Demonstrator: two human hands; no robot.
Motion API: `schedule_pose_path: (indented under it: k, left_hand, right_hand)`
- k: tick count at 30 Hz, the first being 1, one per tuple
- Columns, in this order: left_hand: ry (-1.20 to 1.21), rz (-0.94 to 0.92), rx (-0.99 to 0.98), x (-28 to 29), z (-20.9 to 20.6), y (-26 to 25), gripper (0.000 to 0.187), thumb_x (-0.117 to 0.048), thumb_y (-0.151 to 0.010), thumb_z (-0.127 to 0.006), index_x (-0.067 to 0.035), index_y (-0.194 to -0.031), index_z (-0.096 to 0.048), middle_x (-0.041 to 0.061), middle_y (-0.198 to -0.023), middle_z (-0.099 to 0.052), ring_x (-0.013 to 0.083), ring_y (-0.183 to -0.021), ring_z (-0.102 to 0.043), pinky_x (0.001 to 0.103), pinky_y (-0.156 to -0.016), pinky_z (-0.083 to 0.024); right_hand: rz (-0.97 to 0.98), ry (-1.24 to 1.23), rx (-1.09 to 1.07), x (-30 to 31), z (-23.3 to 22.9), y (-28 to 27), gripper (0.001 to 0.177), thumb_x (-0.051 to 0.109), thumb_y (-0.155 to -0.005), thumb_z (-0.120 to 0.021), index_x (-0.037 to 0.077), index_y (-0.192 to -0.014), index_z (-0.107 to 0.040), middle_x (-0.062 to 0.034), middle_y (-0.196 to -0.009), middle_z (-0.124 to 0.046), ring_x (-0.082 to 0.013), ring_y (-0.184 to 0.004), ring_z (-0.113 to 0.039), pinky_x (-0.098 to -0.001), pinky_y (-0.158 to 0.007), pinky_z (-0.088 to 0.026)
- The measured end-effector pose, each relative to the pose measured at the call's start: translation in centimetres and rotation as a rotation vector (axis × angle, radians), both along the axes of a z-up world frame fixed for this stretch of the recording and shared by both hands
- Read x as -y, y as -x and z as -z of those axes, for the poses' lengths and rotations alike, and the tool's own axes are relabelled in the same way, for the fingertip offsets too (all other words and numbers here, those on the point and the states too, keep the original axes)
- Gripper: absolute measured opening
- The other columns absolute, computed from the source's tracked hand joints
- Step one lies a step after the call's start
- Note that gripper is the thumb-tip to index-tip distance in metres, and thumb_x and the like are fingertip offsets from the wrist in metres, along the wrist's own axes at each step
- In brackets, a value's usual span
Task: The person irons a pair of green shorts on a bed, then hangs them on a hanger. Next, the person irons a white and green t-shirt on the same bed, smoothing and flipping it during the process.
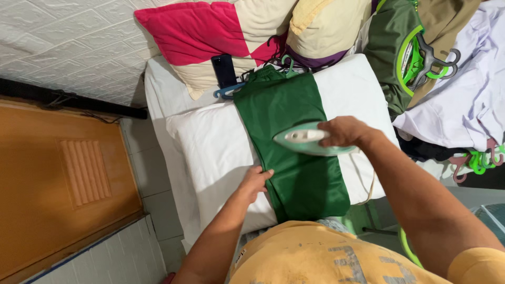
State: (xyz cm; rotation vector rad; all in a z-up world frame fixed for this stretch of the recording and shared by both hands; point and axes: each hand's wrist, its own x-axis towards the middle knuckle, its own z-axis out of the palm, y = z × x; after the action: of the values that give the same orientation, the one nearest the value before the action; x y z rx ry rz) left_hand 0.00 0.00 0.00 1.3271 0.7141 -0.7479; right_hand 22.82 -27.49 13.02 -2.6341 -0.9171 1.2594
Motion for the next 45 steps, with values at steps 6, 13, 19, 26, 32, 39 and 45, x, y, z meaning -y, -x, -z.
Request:
schedule_pose_path:
  k: [6, 13, 19, 26, 32, 39, 45]
  left_hand:
    - [-0.654, -0.417, 0.256, -4.7, 1.4, -1.9, 0.037, -0.032, -0.104, -0.055, 0.000, -0.092, -0.070, 0.010, -0.076, -0.074, 0.0183, -0.063, -0.069, 0.032, -0.061, -0.054]
    - [-0.248, -0.456, 0.087, -3.3, -1.4, -8.1, 0.040, -0.035, -0.099, -0.068, 0.005, -0.104, -0.070, 0.014, -0.095, -0.074, 0.0220, -0.078, -0.071, 0.036, -0.070, -0.059]
    - [0.266, -0.573, 0.018, -1.5, 0.9, -12.4, 0.052, -0.028, -0.086, -0.078, -0.001, -0.128, -0.063, 0.013, -0.123, -0.070, 0.0301, -0.109, -0.067, 0.047, -0.092, -0.057]
    - [0.295, -0.717, 0.207, -5.8, -3.8, -21.0, 0.075, -0.039, -0.088, -0.076, -0.008, -0.146, -0.041, 0.015, -0.147, -0.054, 0.0328, -0.128, -0.058, 0.054, -0.101, -0.053]
    - [-0.289, -0.361, 0.548, -8.1, -3.6, -20.2, 0.054, -0.035, -0.088, -0.074, -0.005, -0.132, -0.064, 0.017, -0.129, -0.071, 0.0313, -0.117, -0.067, 0.040, -0.096, -0.054]
    - [-0.647, 0.370, 1.091, 1.3, -6.8, -3.9, 0.032, -0.021, -0.072, -0.085, -0.011, -0.099, -0.071, 0.010, -0.103, -0.067, 0.0322, -0.098, -0.066, 0.044, -0.088, -0.055]
    - [-0.949, 0.688, 1.219, 5.1, -6.7, -0.6, 0.027, -0.003, -0.080, -0.071, -0.010, -0.106, -0.068, 0.009, -0.108, -0.061, 0.0312, -0.112, -0.060, 0.043, -0.095, -0.052]
  right_hand:
    - [-0.032, -0.120, -0.010, -6.7, -2.0, 7.8, 0.050, 0.047, -0.081, -0.069, 0.018, -0.122, -0.068, -0.0168, -0.104, -0.074, -0.0367, -0.099, -0.070, -0.0470, -0.090, -0.054]
    - [0.156, -0.046, -0.069, -3.8, -1.9, 14.3, 0.047, 0.041, -0.090, -0.065, 0.015, -0.128, -0.059, -0.0167, -0.105, -0.072, -0.0386, -0.101, -0.068, -0.0502, -0.087, -0.053]
    - [0.520, 0.049, 0.143, 7.6, -0.7, 14.3, 0.062, 0.050, -0.083, -0.071, 0.011, -0.131, -0.063, -0.0225, -0.106, -0.074, -0.0390, -0.100, -0.071, -0.0469, -0.091, -0.055]
    - [0.822, 0.070, 0.263, 11.8, -4.8, 13.6, 0.056, 0.053, -0.090, -0.069, 0.004, -0.115, -0.067, -0.0277, -0.090, -0.074, -0.0441, -0.087, -0.073, -0.0510, -0.082, -0.056]
    - [0.693, -0.042, 0.271, 7.6, -4.1, 12.7, 0.050, 0.051, -0.089, -0.067, 0.007, -0.111, -0.065, -0.0242, -0.088, -0.074, -0.0441, -0.085, -0.071, -0.0522, -0.079, -0.055]
    - [0.570, -0.145, 0.273, 1.0, 0.7, 6.5, 0.047, 0.049, -0.093, -0.064, 0.008, -0.115, -0.064, -0.0241, -0.095, -0.073, -0.0442, -0.091, -0.070, -0.0524, -0.081, -0.054]
    - [0.452, -0.167, 0.223, -2.7, -1.0, 1.3, 0.052, 0.049, -0.086, -0.070, 0.011, -0.122, -0.066, -0.0249, -0.097, -0.073, -0.0435, -0.092, -0.071, -0.0505, -0.084, -0.055]
